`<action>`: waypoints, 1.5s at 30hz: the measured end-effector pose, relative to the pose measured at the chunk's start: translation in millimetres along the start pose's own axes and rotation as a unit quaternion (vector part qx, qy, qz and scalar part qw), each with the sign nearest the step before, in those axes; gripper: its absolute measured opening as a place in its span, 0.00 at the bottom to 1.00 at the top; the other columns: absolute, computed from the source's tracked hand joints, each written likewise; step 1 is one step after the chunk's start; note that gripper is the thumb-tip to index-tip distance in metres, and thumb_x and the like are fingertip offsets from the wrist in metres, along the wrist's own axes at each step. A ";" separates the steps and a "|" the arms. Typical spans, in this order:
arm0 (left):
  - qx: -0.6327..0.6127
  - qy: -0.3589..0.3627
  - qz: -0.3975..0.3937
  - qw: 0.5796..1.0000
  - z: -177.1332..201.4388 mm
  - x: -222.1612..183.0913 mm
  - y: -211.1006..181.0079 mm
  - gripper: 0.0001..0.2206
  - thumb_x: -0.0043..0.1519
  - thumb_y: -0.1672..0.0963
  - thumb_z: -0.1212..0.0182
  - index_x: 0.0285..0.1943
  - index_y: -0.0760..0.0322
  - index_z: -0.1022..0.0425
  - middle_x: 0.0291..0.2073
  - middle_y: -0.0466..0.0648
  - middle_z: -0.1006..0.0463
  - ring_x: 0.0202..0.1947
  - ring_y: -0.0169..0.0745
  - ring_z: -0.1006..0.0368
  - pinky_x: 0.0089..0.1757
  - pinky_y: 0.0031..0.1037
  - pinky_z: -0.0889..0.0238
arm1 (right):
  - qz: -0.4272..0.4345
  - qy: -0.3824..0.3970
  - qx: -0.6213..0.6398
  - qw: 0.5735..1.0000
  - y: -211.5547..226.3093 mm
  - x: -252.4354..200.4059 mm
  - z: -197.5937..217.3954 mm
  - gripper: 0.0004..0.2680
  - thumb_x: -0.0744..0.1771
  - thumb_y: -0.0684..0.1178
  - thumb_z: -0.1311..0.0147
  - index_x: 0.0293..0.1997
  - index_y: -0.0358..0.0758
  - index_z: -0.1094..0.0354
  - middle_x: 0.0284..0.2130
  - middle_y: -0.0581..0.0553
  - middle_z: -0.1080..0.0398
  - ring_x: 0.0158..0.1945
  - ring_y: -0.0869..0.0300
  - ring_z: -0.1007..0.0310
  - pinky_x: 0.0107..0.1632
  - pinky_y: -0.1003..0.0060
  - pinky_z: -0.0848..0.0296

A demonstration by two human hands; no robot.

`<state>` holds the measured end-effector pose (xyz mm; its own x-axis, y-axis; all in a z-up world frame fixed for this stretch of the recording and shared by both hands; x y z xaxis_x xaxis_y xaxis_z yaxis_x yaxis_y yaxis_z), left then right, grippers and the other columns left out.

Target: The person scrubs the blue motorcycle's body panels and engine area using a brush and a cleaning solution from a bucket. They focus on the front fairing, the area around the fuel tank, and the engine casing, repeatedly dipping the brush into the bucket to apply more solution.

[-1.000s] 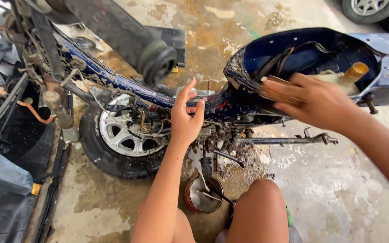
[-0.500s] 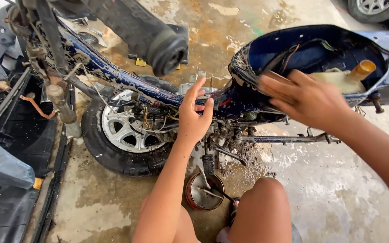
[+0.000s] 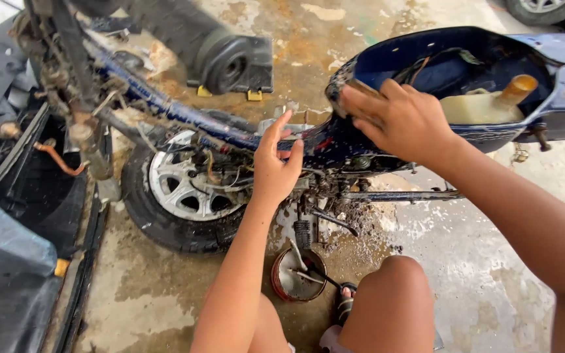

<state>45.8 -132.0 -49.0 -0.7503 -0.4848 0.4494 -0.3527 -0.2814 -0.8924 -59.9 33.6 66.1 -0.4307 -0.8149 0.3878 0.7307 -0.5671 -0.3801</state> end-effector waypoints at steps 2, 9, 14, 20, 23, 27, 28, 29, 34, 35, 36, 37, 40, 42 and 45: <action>0.004 0.017 -0.002 1.000 -4.6 1.1 -3.1 0.23 0.68 0.60 0.44 0.74 0.61 0.38 0.68 0.62 0.35 0.63 0.65 0.32 0.47 0.43 0.24 | -0.021 0.025 0.006 0.999 -26.2 -31.7 8.4 0.19 0.67 0.66 0.47 0.68 0.77 0.33 0.36 0.49 0.34 0.39 0.47 0.24 0.39 0.53 0.23; -0.012 0.018 0.002 1.000 -34.7 6.6 8.5 0.22 0.68 0.60 0.43 0.72 0.61 0.34 0.64 0.59 0.31 0.64 0.59 0.32 0.50 0.36 0.26 | 0.010 -0.029 0.040 0.999 -75.5 -69.5 11.8 0.18 0.67 0.67 0.47 0.67 0.77 0.32 0.36 0.49 0.30 0.40 0.48 0.24 0.43 0.54 0.27; 0.003 -0.028 -0.041 0.999 -60.8 27.8 -3.5 0.19 0.69 0.59 0.43 0.71 0.61 0.32 0.63 0.55 0.29 0.64 0.50 0.34 0.54 0.34 0.31 | 0.067 -0.086 0.076 0.991 -19.7 -22.1 -0.3 0.19 0.66 0.64 0.44 0.66 0.73 0.34 0.33 0.48 0.32 0.35 0.48 0.29 0.38 0.53 0.30; 0.059 0.065 0.008 0.996 -92.1 105.0 -12.1 0.24 0.69 0.54 0.49 0.74 0.65 0.43 0.68 0.60 0.37 0.69 0.58 0.40 0.62 0.43 0.41 | 0.130 -0.017 0.098 0.987 -64.3 -56.8 10.8 0.20 0.67 0.63 0.45 0.69 0.66 0.38 0.42 0.47 0.32 0.39 0.52 0.34 0.42 0.56 0.33; 0.155 0.172 0.156 0.960 -129.2 132.5 -18.8 0.31 0.67 0.48 0.55 0.79 0.60 0.53 0.76 0.51 0.47 0.75 0.47 0.49 0.66 0.40 0.52 | 0.172 0.022 0.078 0.982 -96.9 -80.9 19.8 0.22 0.67 0.54 0.44 0.71 0.63 0.42 0.42 0.49 0.33 0.39 0.56 0.38 0.40 0.60 0.36; 0.334 0.141 0.085 0.928 -141.0 145.3 -2.5 0.27 0.70 0.49 0.59 0.75 0.70 0.40 0.64 0.59 0.31 0.65 0.59 0.37 0.59 0.47 0.46 | 0.159 0.057 0.123 0.978 -104.3 -70.1 13.0 0.21 0.68 0.66 0.51 0.72 0.70 0.41 0.35 0.52 0.37 0.35 0.54 0.40 0.35 0.56 0.42; 0.332 0.137 0.091 0.929 -140.6 143.7 0.8 0.27 0.70 0.49 0.59 0.75 0.70 0.40 0.64 0.59 0.31 0.65 0.59 0.37 0.59 0.47 0.46 | 0.166 0.060 0.124 0.976 -92.4 -60.0 13.0 0.21 0.68 0.66 0.51 0.72 0.70 0.41 0.35 0.52 0.37 0.35 0.54 0.40 0.35 0.56 0.42; 0.318 0.126 0.118 0.932 -136.3 140.1 5.4 0.26 0.70 0.50 0.59 0.74 0.66 0.39 0.64 0.57 0.31 0.64 0.57 0.36 0.59 0.45 0.44 | 0.128 0.036 0.191 0.972 -87.4 -47.1 18.3 0.18 0.67 0.65 0.45 0.66 0.65 0.36 0.34 0.49 0.37 0.33 0.53 0.40 0.33 0.56 0.42; 0.296 0.102 0.174 0.934 -129.4 128.6 16.5 0.22 0.70 0.51 0.58 0.72 0.60 0.35 0.62 0.52 0.29 0.62 0.53 0.33 0.57 0.42 0.41 | 0.038 -0.005 0.274 0.961 -58.6 -18.9 14.2 0.12 0.70 0.47 0.51 0.61 0.57 0.32 0.32 0.43 0.40 0.28 0.49 0.40 0.30 0.56 0.40; 0.256 0.090 0.171 0.947 -128.3 128.0 15.8 0.22 0.71 0.51 0.56 0.72 0.61 0.35 0.64 0.53 0.30 0.65 0.52 0.34 0.60 0.40 0.43 | 0.032 0.036 0.286 0.957 -58.1 -20.5 7.0 0.13 0.70 0.51 0.49 0.63 0.61 0.34 0.34 0.43 0.38 0.31 0.49 0.38 0.31 0.56 0.38; 0.215 0.077 0.167 0.959 -126.3 126.7 15.2 0.22 0.71 0.51 0.54 0.72 0.63 0.34 0.66 0.55 0.31 0.67 0.51 0.36 0.63 0.38 0.44 | 0.026 0.077 0.297 0.951 -56.5 -23.1 0.0 0.14 0.70 0.55 0.47 0.65 0.64 0.35 0.36 0.44 0.36 0.33 0.50 0.35 0.31 0.56 0.36; 0.217 0.078 0.179 0.956 -126.0 125.5 16.2 0.22 0.71 0.51 0.54 0.72 0.63 0.34 0.66 0.55 0.31 0.67 0.51 0.36 0.63 0.38 0.44 | 0.027 0.087 0.306 0.948 -73.6 -32.7 9.5 0.14 0.70 0.55 0.47 0.65 0.64 0.35 0.36 0.44 0.36 0.33 0.50 0.35 0.31 0.56 0.36; 0.186 0.073 0.219 0.955 -136.7 118.0 19.0 0.23 0.71 0.50 0.53 0.72 0.61 0.35 0.67 0.56 0.32 0.68 0.53 0.37 0.63 0.42 0.44 | 0.079 0.138 0.258 0.953 -109.5 -59.8 20.9 0.25 0.66 0.43 0.48 0.71 0.68 0.40 0.35 0.48 0.38 0.37 0.53 0.38 0.35 0.60 0.38; 0.269 -0.025 0.209 0.940 -136.8 111.7 6.9 0.20 0.72 0.60 0.53 0.74 0.61 0.35 0.61 0.59 0.33 0.63 0.64 0.37 0.63 0.53 0.48 | 0.040 0.078 0.255 0.963 -131.8 -71.0 23.8 0.19 0.66 0.58 0.44 0.66 0.70 0.35 0.33 0.47 0.37 0.32 0.54 0.39 0.37 0.59 0.36; 0.304 -0.069 0.232 0.921 -148.8 98.8 -9.1 0.22 0.70 0.63 0.55 0.76 0.63 0.41 0.64 0.62 0.38 0.66 0.68 0.42 0.63 0.52 0.47 | 0.001 0.109 0.285 0.952 -108.6 -63.1 4.3 0.22 0.63 0.59 0.40 0.66 0.72 0.35 0.33 0.49 0.36 0.33 0.54 0.36 0.36 0.58 0.33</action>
<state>-108.3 -54.1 -2.4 -0.6489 -0.7582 0.0633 0.3984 -0.4095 -0.8207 -109.8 147.2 86.5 -0.4827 -0.8570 0.1806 0.8740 -0.4583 0.1614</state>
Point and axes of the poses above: each hand's wrist, its own x-axis towards the middle knuckle, its own z-axis out of the back of the hand, y = z × x, the point moved 8 cm from there along x, towards the middle knuckle
